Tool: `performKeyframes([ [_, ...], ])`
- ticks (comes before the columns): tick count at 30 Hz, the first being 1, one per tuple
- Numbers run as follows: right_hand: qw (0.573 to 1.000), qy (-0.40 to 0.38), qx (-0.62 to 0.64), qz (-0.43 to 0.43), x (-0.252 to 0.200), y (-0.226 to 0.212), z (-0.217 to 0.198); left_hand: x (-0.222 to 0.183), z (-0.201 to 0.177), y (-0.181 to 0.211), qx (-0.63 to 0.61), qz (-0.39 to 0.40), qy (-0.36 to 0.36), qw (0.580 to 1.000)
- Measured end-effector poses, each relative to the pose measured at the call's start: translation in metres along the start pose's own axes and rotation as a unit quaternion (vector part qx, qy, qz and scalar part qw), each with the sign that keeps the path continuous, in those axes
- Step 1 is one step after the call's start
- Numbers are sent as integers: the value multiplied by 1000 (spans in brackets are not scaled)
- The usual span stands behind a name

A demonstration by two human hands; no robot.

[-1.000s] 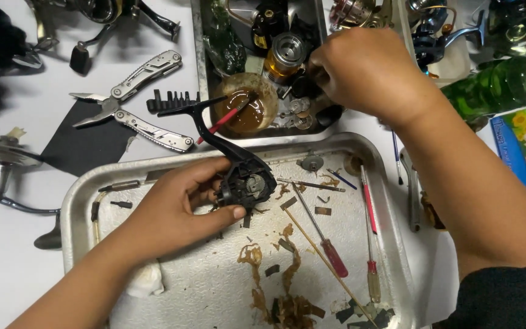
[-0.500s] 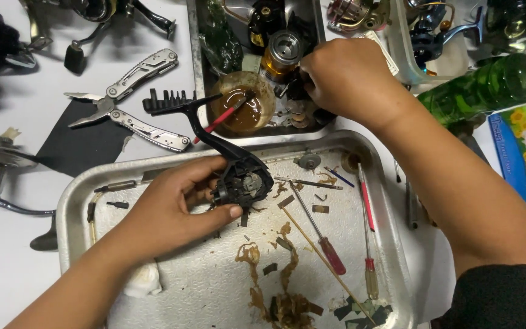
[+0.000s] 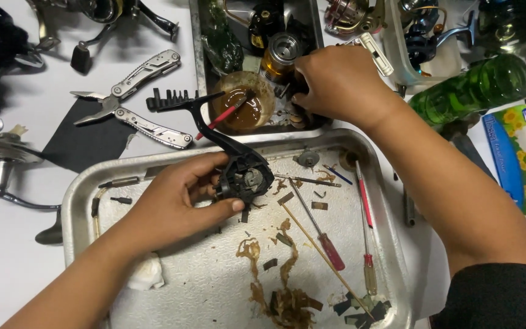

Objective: Disassembling and reassembling the internal gear mechanism of a fishing reel on a work tray.

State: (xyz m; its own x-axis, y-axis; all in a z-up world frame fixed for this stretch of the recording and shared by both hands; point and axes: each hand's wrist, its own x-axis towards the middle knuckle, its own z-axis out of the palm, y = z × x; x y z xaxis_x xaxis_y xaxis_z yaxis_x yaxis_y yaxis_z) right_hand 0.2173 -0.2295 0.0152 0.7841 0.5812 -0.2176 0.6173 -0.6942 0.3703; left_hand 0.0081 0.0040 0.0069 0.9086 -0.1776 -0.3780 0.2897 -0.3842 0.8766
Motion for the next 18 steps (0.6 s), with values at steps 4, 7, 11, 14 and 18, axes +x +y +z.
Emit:
performKeyframes([
  [4, 1000, 11, 9, 1, -5, 10, -3, 0, 0, -3, 14, -6, -1, 1000],
  [7, 998, 39, 51, 6, -8, 17, -10, 0, 0, -3, 18, -7, -3, 1000],
  [11, 993, 112, 34, -12, -15, 23, -15, 3, 3, -11, -10, 25, 23, 999],
  [14, 990, 136, -32, 14, -4, 24, 4, 3, 2, -9, -11, 27, 13, 999],
  [18, 974, 219, -59, -19, 2, 18, 26, 2, 1, -7, 6, 5, 5, 1000],
])
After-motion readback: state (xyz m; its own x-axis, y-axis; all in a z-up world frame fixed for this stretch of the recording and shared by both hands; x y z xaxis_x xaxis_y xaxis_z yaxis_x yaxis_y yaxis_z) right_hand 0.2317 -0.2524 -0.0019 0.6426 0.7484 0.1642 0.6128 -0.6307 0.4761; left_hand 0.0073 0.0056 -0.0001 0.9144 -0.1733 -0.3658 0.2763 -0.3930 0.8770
